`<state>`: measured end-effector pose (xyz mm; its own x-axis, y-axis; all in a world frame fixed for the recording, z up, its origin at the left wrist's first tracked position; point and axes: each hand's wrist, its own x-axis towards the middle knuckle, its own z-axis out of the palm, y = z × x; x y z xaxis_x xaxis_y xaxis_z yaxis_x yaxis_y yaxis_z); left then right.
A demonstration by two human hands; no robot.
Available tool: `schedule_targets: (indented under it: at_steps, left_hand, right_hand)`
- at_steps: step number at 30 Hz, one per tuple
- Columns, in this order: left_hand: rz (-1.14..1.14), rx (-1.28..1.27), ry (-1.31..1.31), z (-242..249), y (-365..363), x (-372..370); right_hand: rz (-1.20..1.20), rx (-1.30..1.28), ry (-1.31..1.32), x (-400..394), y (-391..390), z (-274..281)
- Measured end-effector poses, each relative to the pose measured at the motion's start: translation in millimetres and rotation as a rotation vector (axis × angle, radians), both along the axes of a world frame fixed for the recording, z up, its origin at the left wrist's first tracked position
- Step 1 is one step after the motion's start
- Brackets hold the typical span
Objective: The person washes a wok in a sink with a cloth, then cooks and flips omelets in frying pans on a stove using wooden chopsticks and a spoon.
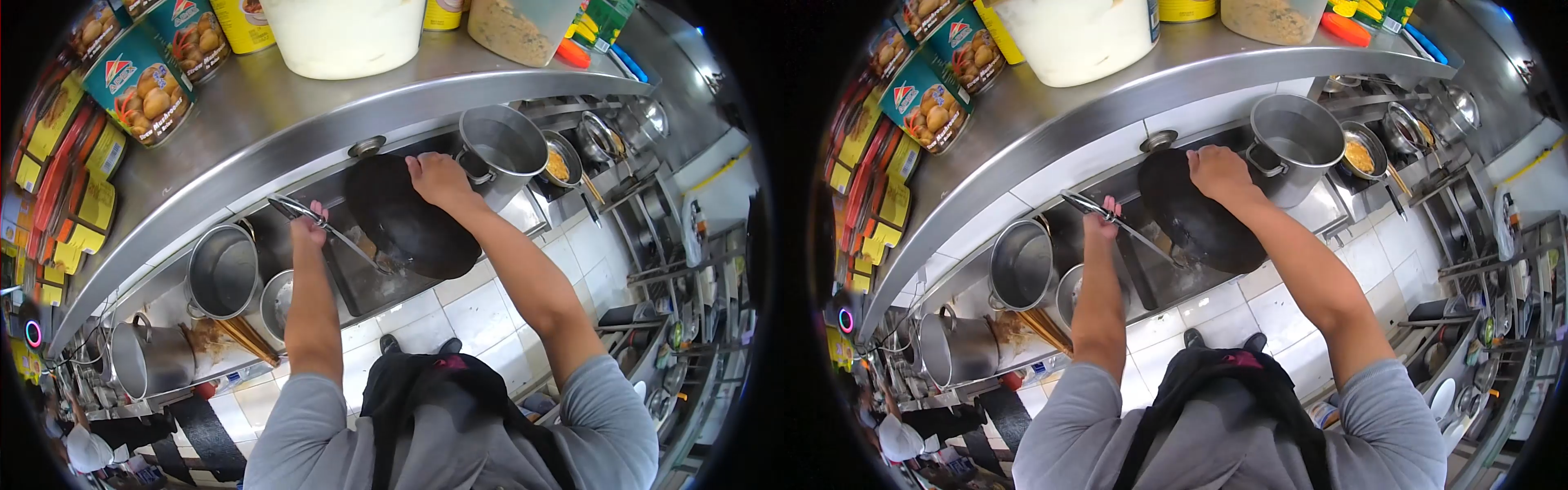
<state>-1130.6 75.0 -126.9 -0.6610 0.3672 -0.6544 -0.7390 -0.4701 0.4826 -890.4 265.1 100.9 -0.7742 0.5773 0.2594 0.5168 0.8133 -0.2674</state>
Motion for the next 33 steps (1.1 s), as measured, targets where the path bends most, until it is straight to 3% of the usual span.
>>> schedule_targets:
  at_steps: [2,5,7,8,9,10,11,14,16,18,19,22,24,27,28,30,33]
  left_hand:
    - [0.048,0.148,0.169,13.8,-8.1,38.4]
    - [-0.191,-0.123,0.213,-48.8,-1.0,86.4]
    - [-0.391,-0.196,0.079,-89.9,9.9,122.2]
    - [-0.468,-0.206,-0.029,-99.6,14.3,139.7]
    - [-0.497,-0.203,-0.11,-101.8,18.6,156.0]
    - [-0.361,-0.099,-0.225,-109.6,29.3,166.7]
    - [-0.426,-0.084,-0.16,-87.5,37.3,183.4]
    - [-0.365,-0.183,-0.102,-19.1,27.8,241.6]
    - [-0.484,-0.114,0.037,-72.2,0.2,244.7]
    - [-0.545,0.033,0.384,-59.2,-9.1,287.2]
    - [-0.53,0.01,0.239,-37.6,-4.4,316.1]
    - [-0.669,0.054,0.084,-16.1,32.0,412.0]
    - [-0.963,0.317,-0.181,-41.3,73.7,465.7]
    - [-1.207,-0.013,-0.223,-32.2,142.9,585.0]
    - [-1.263,-0.124,-0.221,-18.3,173.5,622.3]
    - [-1.385,0.018,-0.325,-45.6,226.9,674.2]
    - [-1.485,0.12,-0.362,-25.9,309.5,747.8]
  right_hand:
    - [-0.032,0.017,0.063,18.5,-14.3,5.5]
    - [-0.088,0.051,0.251,55.3,-33.3,24.8]
    - [-0.038,0.218,0.308,81.4,-46.2,20.1]
    - [-0.007,0.099,0.421,98.9,-58.1,26.0]
    - [-0.043,0.022,0.382,119.0,-72.2,36.6]
    - [-0.022,0.027,0.34,137.5,-80.7,41.4]
    - [0.033,-0.078,0.43,154.9,-85.9,40.1]
    - [0.117,0.06,0.445,211.3,-87.0,35.4]
    - [0.123,0.069,0.524,259.8,-63.8,30.5]
    - [0.046,0.035,0.575,321.1,-33.2,19.8]
    - [0.004,-0.019,0.611,355.0,-18.6,16.1]
    - [-0.172,-0.147,0.717,463.5,17.8,18.6]
    - [-0.274,-0.073,0.753,534.3,41.6,18.4]
    - [-0.464,0.03,0.688,631.3,79.6,13.6]
    - [-0.521,0.026,0.774,656.0,93.3,20.5]
    - [-0.692,0.063,0.737,713.3,127.6,18.9]
    - [-0.742,0.221,0.807,785.9,183.0,41.8]
